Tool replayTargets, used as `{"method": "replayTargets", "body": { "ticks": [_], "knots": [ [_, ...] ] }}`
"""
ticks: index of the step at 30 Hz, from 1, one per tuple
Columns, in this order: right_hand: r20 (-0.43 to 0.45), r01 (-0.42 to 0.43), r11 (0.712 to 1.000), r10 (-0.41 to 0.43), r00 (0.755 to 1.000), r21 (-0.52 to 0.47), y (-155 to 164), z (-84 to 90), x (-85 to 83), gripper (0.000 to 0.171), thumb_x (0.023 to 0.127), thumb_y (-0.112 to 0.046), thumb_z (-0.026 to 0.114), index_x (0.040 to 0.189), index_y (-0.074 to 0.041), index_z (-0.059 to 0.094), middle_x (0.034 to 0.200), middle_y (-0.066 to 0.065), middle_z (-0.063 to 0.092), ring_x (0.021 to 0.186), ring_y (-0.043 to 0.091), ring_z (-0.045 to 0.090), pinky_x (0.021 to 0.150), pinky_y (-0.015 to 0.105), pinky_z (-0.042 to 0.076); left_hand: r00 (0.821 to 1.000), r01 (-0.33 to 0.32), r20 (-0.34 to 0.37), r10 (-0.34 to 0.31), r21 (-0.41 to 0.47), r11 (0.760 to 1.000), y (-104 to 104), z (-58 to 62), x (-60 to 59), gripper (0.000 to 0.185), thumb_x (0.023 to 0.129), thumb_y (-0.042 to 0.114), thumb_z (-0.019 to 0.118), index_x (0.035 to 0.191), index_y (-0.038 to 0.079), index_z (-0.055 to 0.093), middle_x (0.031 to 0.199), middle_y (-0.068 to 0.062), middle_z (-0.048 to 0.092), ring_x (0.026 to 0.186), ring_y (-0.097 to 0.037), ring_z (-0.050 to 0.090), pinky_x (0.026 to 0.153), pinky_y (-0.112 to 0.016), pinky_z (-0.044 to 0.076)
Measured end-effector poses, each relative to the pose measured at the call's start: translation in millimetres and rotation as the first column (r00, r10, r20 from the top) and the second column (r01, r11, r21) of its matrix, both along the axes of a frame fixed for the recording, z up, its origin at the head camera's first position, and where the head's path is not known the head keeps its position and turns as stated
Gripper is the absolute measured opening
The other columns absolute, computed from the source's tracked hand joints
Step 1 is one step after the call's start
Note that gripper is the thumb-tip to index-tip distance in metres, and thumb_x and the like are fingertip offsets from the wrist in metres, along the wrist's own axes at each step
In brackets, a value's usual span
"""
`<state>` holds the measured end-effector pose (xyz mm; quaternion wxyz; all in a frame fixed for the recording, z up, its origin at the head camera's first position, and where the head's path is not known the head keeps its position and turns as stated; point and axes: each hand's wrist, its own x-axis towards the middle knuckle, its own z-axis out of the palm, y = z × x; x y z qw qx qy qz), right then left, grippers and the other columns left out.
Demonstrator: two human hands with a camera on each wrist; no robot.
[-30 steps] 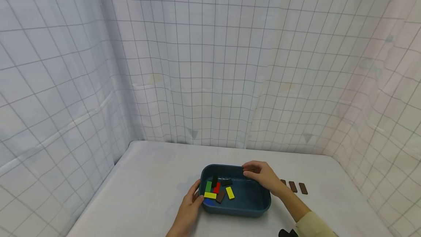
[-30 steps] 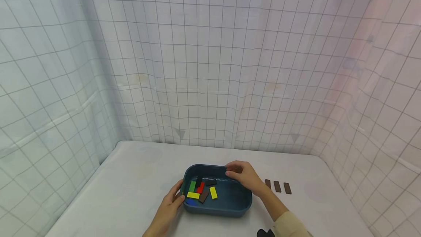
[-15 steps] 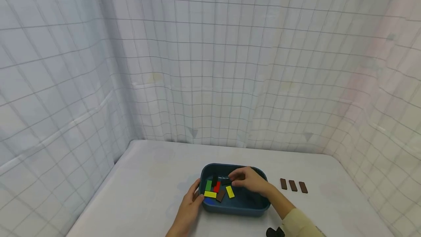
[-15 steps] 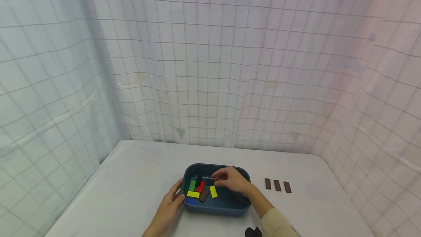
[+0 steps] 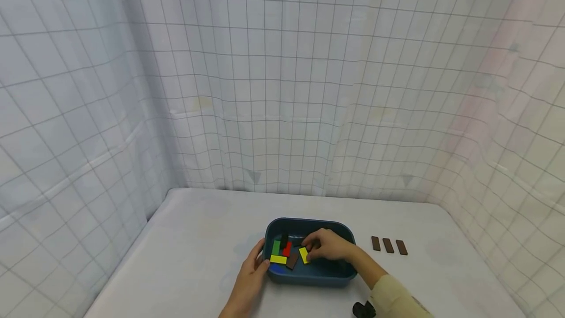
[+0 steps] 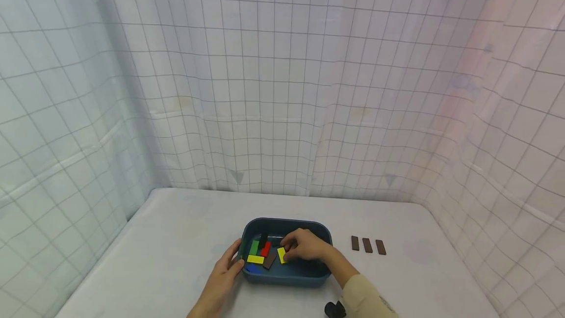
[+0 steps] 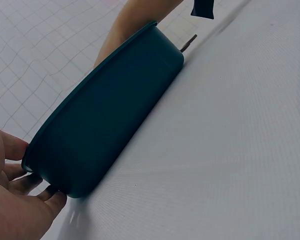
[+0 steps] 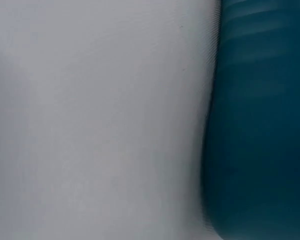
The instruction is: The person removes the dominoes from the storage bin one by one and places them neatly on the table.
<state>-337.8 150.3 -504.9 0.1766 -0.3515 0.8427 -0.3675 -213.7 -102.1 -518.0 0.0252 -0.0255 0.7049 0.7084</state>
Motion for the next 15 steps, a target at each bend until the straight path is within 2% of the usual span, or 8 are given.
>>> {"method": "replayTargets", "body": {
  "ticks": [6, 15],
  "knots": [
    [-0.080, -0.018, 0.999, 0.020, 0.997, 0.030, -2.2, -2.6, 0.3, 0.028, 0.087, -0.011, 0.083, 0.113, -0.001, 0.075, 0.093, -0.005, 0.067, 0.078, 0.005, 0.061, 0.071, 0.024, 0.055, 1.000, -0.019, 0.007, 0.019, -0.024, 1.000, -0.2, 1.7, 0.0, 0.058, 0.108, 0.004, 0.047, 0.163, 0.002, 0.026, 0.166, -0.026, 0.021, 0.149, -0.049, 0.024, 0.116, -0.063, 0.026],
    [-0.040, 0.042, 0.999, -0.041, 0.998, 0.020, 0.6, -2.9, 0.3, 0.028, 0.087, -0.007, 0.083, 0.108, -0.012, 0.065, 0.086, -0.005, 0.064, 0.077, 0.010, 0.061, 0.068, 0.027, 0.053, 1.000, -0.014, 0.016, 0.015, -0.016, 1.000, 1.5, -0.1, -0.1, 0.059, 0.107, 0.003, 0.047, 0.163, 0.004, 0.027, 0.167, -0.025, 0.020, 0.150, -0.049, 0.022, 0.117, -0.063, 0.024]
  ]
}}
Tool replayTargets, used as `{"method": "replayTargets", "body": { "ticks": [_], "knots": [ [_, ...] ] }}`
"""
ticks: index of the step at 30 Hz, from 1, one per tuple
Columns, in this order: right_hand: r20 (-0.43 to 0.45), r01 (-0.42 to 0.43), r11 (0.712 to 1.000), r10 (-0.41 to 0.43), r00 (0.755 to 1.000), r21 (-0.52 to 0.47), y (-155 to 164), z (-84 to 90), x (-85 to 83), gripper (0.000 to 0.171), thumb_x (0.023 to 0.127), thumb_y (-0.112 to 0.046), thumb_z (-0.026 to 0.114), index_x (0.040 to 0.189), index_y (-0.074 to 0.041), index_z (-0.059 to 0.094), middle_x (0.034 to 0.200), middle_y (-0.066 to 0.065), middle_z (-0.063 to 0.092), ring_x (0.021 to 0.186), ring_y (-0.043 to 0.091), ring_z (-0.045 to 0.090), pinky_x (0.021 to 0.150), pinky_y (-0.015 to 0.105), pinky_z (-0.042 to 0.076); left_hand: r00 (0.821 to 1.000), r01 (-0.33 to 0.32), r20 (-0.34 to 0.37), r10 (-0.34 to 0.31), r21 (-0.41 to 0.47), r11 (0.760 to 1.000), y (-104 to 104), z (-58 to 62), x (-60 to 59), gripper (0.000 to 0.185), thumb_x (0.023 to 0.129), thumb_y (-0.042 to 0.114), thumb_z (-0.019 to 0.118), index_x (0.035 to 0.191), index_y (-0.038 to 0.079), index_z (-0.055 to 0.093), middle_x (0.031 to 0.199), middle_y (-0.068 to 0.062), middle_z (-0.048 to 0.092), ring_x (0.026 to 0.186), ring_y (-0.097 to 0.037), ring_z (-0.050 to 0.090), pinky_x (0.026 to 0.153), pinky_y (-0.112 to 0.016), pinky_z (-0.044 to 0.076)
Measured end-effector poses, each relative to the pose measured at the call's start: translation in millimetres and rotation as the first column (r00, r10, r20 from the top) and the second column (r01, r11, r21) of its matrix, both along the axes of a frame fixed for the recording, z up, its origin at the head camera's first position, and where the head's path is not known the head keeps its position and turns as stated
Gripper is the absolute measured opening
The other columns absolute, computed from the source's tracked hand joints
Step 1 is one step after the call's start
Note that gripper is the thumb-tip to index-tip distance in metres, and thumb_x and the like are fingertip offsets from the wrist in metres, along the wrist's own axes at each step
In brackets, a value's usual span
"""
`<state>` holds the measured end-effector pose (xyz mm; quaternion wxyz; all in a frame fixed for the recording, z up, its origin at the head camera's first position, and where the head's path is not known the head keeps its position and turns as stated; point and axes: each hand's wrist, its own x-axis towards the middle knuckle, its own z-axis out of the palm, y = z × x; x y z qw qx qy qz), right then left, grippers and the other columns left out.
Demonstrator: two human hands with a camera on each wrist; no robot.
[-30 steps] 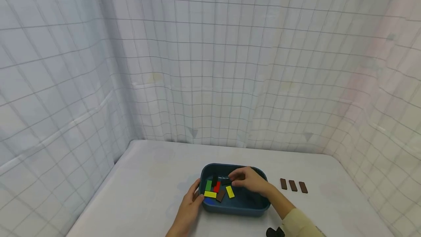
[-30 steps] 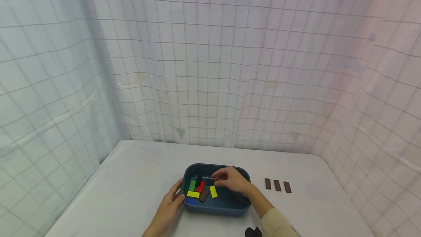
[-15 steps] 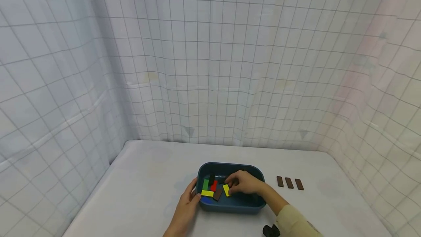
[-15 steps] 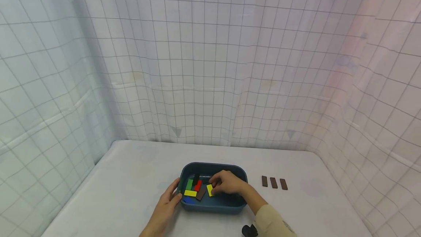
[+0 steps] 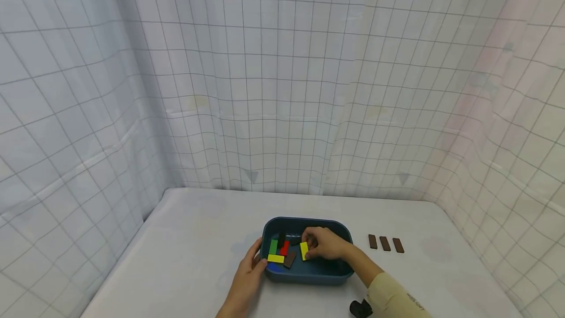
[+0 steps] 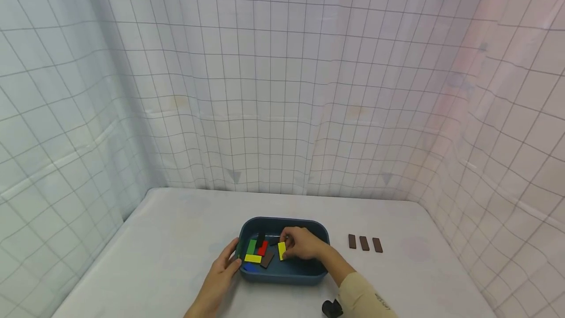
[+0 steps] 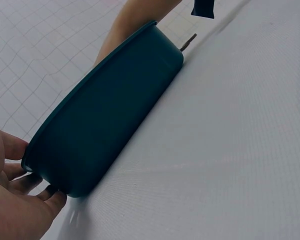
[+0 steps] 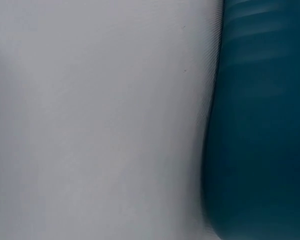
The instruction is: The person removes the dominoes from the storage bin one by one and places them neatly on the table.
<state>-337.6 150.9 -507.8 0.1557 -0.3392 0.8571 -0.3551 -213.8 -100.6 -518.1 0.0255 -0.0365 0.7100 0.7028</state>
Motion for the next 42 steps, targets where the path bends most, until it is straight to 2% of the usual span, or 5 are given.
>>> {"method": "replayTargets", "body": {
  "ticks": [8, 16, 22, 30, 42],
  "knots": [
    [0.091, 0.048, 0.995, -0.040, 0.995, -0.090, 0.3, 2.6, 0.8, 0.021, 0.094, -0.008, 0.076, 0.113, -0.011, 0.067, 0.097, -0.002, 0.069, 0.088, 0.016, 0.066, 0.074, 0.031, 0.056, 0.999, 0.025, -0.023, -0.025, 0.020, 0.999, -2.5, -2.2, 0.4, 0.059, 0.107, 0.002, 0.046, 0.163, 0.001, 0.025, 0.167, -0.027, 0.018, 0.150, -0.049, 0.021, 0.117, -0.062, 0.023],
    [0.203, 0.148, 0.961, -0.101, 0.974, -0.234, 4.1, 12.3, 4.3, 0.022, 0.097, -0.011, 0.073, 0.117, -0.004, 0.067, 0.099, 0.005, 0.072, 0.089, 0.021, 0.068, 0.081, 0.037, 0.058, 1.000, 0.011, -0.020, -0.011, 0.029, 1.000, -0.2, 0.9, 0.4, 0.059, 0.107, 0.003, 0.047, 0.163, 0.004, 0.027, 0.166, -0.026, 0.021, 0.150, -0.047, 0.025, 0.117, -0.063, 0.025],
    [0.180, 0.183, 0.940, -0.134, 0.974, -0.287, 6.0, 15.3, 5.0, 0.027, 0.099, -0.014, 0.070, 0.122, 0.000, 0.068, 0.102, 0.007, 0.070, 0.090, 0.022, 0.066, 0.084, 0.047, 0.059, 1.000, -0.016, 0.011, 0.015, 0.014, 1.000, 0.6, -0.1, 0.2, 0.059, 0.107, 0.003, 0.047, 0.162, 0.004, 0.029, 0.166, -0.026, 0.021, 0.150, -0.048, 0.025, 0.116, -0.063, 0.025],
    [0.147, 0.274, 0.874, -0.234, 0.961, -0.400, 9.6, 16.2, 2.0, 0.032, 0.099, -0.017, 0.071, 0.126, 0.000, 0.069, 0.103, 0.007, 0.072, 0.092, 0.022, 0.068, 0.087, 0.054, 0.057, 1.000, 0.005, -0.008, -0.004, 0.017, 1.000, -0.3, 1.3, -0.3, 0.060, 0.105, 0.001, 0.046, 0.162, 0.001, 0.026, 0.166, -0.028, 0.019, 0.149, -0.051, 0.021, 0.116, -0.062, 0.026],
    [0.166, 0.336, 0.835, -0.292, 0.942, -0.436, 38.9, 32.3, 4.1, 0.035, 0.098, -0.015, 0.073, 0.128, 0.001, 0.067, 0.107, 0.011, 0.072, 0.094, 0.024, 0.068, 0.086, 0.049, 0.059, 1.000, -0.023, -0.012, 0.022, -0.051, 0.998, 1.0, 5.2, 2.0, 0.060, 0.103, 0.001, 0.049, 0.161, 0.001, 0.031, 0.165, -0.027, 0.025, 0.146, -0.048, 0.033, 0.112, -0.058, 0.036]
  ]
}}
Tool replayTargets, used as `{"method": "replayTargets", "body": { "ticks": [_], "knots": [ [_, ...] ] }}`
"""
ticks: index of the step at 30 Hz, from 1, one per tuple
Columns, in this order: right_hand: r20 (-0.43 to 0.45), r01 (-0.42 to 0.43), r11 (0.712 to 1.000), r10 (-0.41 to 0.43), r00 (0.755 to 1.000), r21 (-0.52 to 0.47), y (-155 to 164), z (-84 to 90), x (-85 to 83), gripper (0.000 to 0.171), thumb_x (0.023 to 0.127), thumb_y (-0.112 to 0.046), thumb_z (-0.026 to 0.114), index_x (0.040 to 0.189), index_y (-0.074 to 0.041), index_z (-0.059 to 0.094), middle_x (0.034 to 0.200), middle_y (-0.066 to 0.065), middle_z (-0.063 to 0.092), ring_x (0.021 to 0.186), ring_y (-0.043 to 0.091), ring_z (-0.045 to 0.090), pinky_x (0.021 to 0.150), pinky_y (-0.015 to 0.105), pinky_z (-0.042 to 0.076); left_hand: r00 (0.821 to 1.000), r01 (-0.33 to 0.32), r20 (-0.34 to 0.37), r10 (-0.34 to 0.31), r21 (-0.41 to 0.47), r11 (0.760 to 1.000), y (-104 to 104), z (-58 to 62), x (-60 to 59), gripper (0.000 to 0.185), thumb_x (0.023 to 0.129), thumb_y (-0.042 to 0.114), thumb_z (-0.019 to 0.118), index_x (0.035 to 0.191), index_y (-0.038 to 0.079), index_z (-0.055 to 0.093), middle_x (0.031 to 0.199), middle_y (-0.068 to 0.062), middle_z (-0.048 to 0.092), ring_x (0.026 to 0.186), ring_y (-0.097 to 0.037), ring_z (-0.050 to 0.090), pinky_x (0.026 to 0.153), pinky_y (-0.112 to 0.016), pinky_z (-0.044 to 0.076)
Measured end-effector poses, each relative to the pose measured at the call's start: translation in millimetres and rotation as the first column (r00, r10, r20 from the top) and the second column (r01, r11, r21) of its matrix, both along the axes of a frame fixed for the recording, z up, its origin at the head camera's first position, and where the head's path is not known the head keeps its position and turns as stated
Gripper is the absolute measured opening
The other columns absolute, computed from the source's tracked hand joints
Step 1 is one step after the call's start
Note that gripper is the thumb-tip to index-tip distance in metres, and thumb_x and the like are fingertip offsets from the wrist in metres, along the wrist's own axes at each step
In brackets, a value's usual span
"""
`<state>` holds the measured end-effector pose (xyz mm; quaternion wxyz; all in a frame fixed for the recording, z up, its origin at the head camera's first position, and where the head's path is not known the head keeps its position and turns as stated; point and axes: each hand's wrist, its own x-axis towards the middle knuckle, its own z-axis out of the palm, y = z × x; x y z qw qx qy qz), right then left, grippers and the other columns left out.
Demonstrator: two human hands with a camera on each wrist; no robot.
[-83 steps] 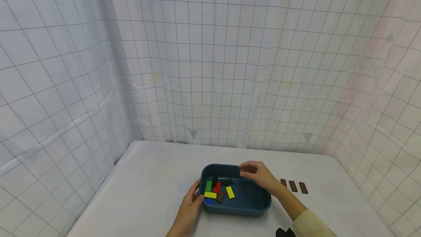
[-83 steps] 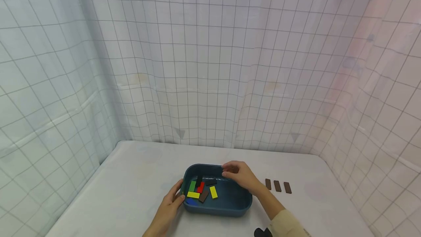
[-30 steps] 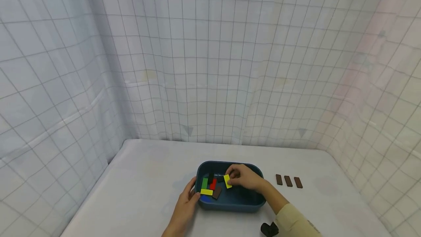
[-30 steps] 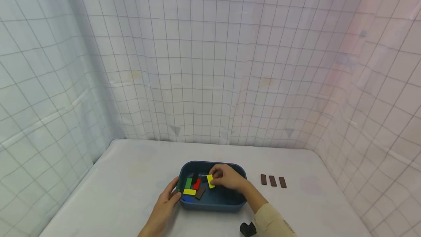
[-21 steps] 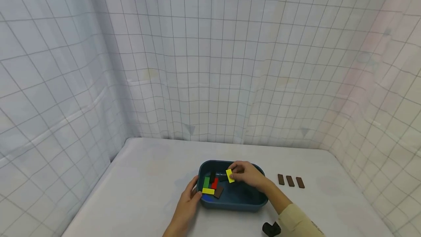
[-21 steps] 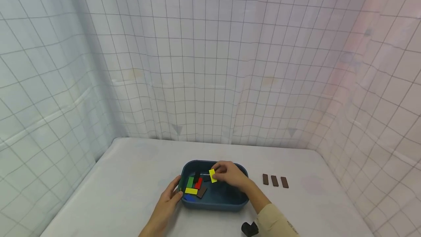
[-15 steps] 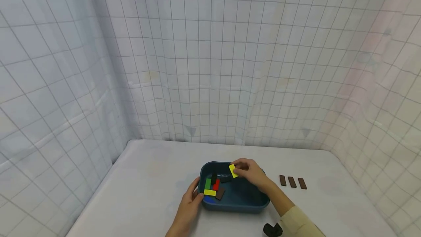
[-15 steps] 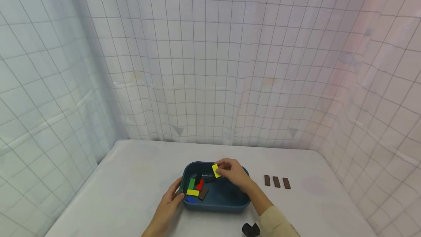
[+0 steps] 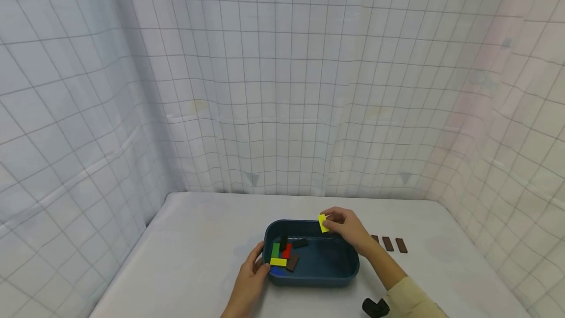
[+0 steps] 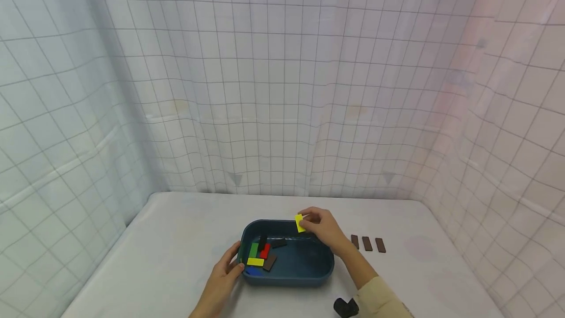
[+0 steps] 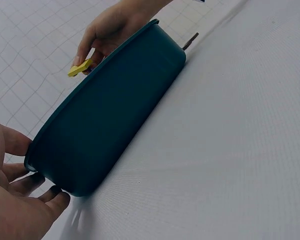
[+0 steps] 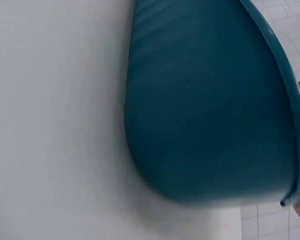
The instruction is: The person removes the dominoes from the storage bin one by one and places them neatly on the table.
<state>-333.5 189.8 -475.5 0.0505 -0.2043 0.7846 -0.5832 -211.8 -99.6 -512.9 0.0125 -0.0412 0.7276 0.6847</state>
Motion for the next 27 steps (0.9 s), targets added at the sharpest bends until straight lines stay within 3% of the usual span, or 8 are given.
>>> {"method": "replayTargets", "body": {
  "ticks": [3, 11, 19, 27],
  "knots": [
    [0.010, 0.040, 0.999, -0.040, 0.999, 0.012, 11.4, 2.2, 1.2, 0.035, 0.098, -0.015, 0.072, 0.128, 0.002, 0.067, 0.107, 0.012, 0.072, 0.095, 0.024, 0.068, 0.087, 0.050, 0.059, 1.000, 0.003, -0.002, -0.003, 0.002, 1.000, -1.2, -0.7, 0.0, 0.060, 0.103, 0.001, 0.049, 0.161, 0.001, 0.031, 0.165, -0.027, 0.025, 0.146, -0.048, 0.034, 0.112, -0.058, 0.036],
    [0.019, 0.115, 0.993, -0.116, 0.993, 0.020, 47.2, -1.8, 3.5, 0.038, 0.099, -0.017, 0.071, 0.132, 0.002, 0.064, 0.110, 0.015, 0.070, 0.098, 0.028, 0.069, 0.085, 0.037, 0.060, 1.000, 0.019, -0.004, -0.019, 0.026, 0.999, -3.2, -3.1, -0.9, 0.061, 0.103, 0.001, 0.050, 0.161, 0.001, 0.031, 0.165, -0.027, 0.024, 0.146, -0.049, 0.032, 0.112, -0.059, 0.036],
    [0.055, 0.207, 0.978, -0.206, 0.977, -0.014, 72.3, -5.8, 4.3, 0.043, 0.099, -0.015, 0.071, 0.136, 0.006, 0.061, 0.109, 0.016, 0.069, 0.096, 0.028, 0.067, 0.086, 0.041, 0.060, 1.000, 0.024, -0.002, -0.024, 0.033, 0.999, -3.2, -3.4, -0.6, 0.062, 0.103, 0.003, 0.050, 0.162, 0.003, 0.030, 0.165, -0.026, 0.023, 0.146, -0.048, 0.032, 0.112, -0.059, 0.036],
    [0.055, 0.248, 0.969, -0.249, 0.967, 0.022, 88.0, -8.5, 5.3, 0.044, 0.099, -0.017, 0.071, 0.136, 0.005, 0.062, 0.110, 0.016, 0.068, 0.099, 0.041, 0.066, 0.088, 0.046, 0.059, 1.000, 0.026, -0.003, -0.026, 0.022, 0.999, -3.8, -3.4, 0.7, 0.063, 0.102, 0.004, 0.050, 0.162, 0.003, 0.030, 0.165, -0.026, 0.024, 0.146, -0.048, 0.032, 0.112, -0.058, 0.036]
  ]
}}
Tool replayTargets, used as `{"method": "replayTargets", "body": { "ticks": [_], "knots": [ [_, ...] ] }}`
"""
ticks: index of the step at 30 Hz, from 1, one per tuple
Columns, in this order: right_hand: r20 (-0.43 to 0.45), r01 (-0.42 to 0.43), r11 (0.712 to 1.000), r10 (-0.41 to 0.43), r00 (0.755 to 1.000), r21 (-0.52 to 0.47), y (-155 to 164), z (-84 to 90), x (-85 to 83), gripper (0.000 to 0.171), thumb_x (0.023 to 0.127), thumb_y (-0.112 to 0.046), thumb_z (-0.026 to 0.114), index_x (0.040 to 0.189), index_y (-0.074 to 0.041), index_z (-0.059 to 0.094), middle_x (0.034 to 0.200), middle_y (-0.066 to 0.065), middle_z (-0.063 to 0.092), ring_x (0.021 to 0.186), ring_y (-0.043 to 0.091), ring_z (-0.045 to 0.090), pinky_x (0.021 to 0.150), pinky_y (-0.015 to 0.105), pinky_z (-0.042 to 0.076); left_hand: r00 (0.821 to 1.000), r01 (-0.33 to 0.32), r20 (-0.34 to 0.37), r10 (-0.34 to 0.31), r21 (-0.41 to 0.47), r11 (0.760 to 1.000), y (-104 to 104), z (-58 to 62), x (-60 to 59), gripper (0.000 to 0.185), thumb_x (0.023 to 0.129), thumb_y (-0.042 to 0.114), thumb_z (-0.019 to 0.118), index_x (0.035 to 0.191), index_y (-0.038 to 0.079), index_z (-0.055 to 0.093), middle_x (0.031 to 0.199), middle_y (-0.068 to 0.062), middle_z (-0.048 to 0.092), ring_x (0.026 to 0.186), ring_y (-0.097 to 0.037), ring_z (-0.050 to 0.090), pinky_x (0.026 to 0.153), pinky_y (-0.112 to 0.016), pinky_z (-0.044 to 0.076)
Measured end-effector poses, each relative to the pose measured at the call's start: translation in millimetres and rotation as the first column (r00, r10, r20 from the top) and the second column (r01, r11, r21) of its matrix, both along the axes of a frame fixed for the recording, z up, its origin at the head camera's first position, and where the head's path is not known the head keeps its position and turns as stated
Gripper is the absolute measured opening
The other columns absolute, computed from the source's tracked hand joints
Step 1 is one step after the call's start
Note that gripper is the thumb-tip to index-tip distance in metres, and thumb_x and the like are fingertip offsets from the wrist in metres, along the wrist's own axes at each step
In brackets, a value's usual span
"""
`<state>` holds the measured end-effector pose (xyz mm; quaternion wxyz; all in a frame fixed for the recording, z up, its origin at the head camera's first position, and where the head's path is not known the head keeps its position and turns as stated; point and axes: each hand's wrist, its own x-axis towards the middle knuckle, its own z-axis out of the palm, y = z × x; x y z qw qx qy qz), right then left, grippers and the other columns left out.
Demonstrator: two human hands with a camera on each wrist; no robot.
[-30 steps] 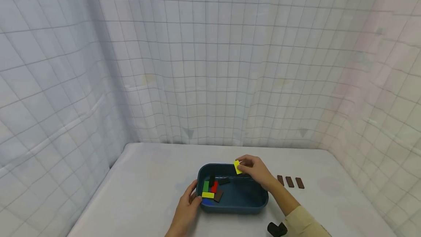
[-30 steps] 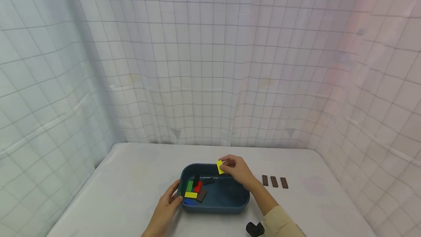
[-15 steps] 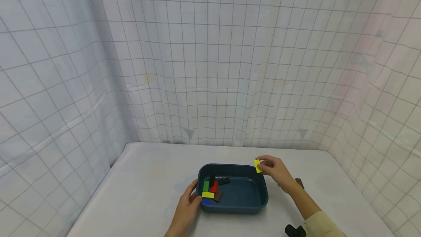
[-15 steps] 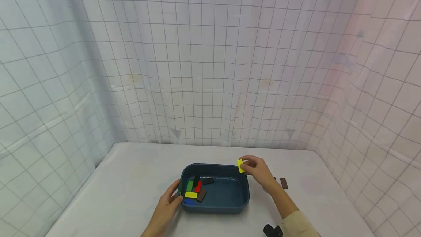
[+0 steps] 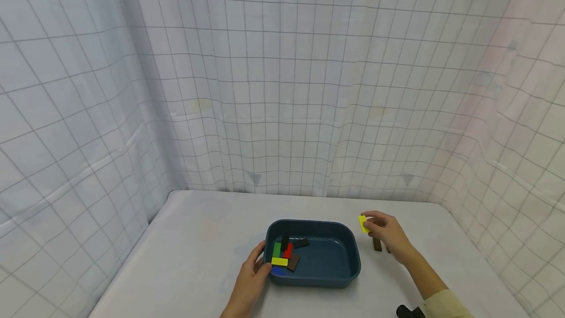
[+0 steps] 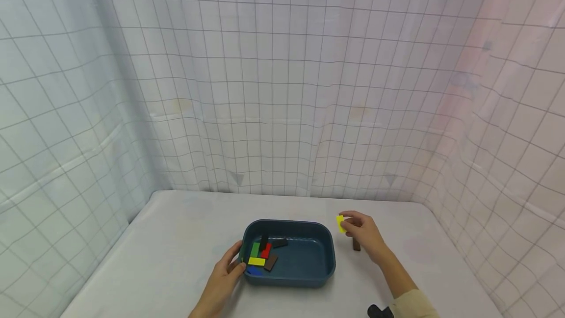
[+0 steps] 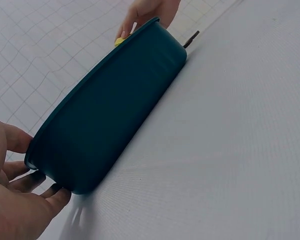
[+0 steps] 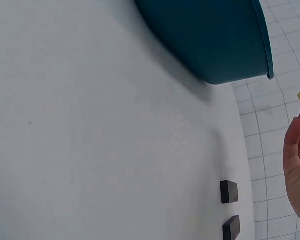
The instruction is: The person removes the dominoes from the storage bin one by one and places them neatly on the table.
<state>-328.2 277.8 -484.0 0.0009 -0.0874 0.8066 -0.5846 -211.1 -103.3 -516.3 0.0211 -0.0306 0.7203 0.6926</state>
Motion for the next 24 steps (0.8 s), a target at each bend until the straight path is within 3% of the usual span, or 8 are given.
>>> {"method": "replayTargets", "body": {
  "ticks": [8, 16, 24],
  "knots": [
    [0.039, 0.037, 0.999, -0.038, 0.999, 0.021, 12.6, -4.3, 0.4, 0.045, 0.099, -0.016, 0.071, 0.138, 0.005, 0.060, 0.110, 0.014, 0.068, 0.098, 0.028, 0.067, 0.087, 0.043, 0.059, 1.000, 0.013, 0.012, -0.013, 0.011, 1.000, 0.2, 0.6, -0.8, 0.063, 0.103, 0.005, 0.050, 0.162, 0.004, 0.029, 0.166, -0.025, 0.023, 0.147, -0.049, 0.030, 0.113, -0.060, 0.034],
    [0.035, 0.027, 1.000, -0.027, 0.999, 0.015, 26.8, -9.1, 1.6, 0.045, 0.100, -0.016, 0.069, 0.138, 0.005, 0.059, 0.113, 0.016, 0.067, 0.098, 0.027, 0.068, 0.086, 0.035, 0.059, 1.000, 0.017, -0.001, -0.017, 0.019, 1.000, -0.2, -1.5, 0.3, 0.063, 0.102, 0.003, 0.051, 0.162, 0.004, 0.030, 0.166, -0.025, 0.023, 0.147, -0.049, 0.030, 0.113, -0.058, 0.035],
    [0.044, 0.068, 0.997, -0.070, 0.997, 0.045, 40.6, -17.6, 3.1, 0.045, 0.100, -0.016, 0.069, 0.138, 0.005, 0.059, 0.116, 0.019, 0.066, 0.098, 0.026, 0.066, 0.086, 0.034, 0.059, 0.999, 0.030, -0.017, -0.030, 0.030, 0.999, -2.1, -2.7, 1.3, 0.063, 0.103, 0.003, 0.051, 0.162, 0.003, 0.029, 0.166, -0.025, 0.022, 0.148, -0.049, 0.029, 0.114, -0.059, 0.033]
  ]
}}
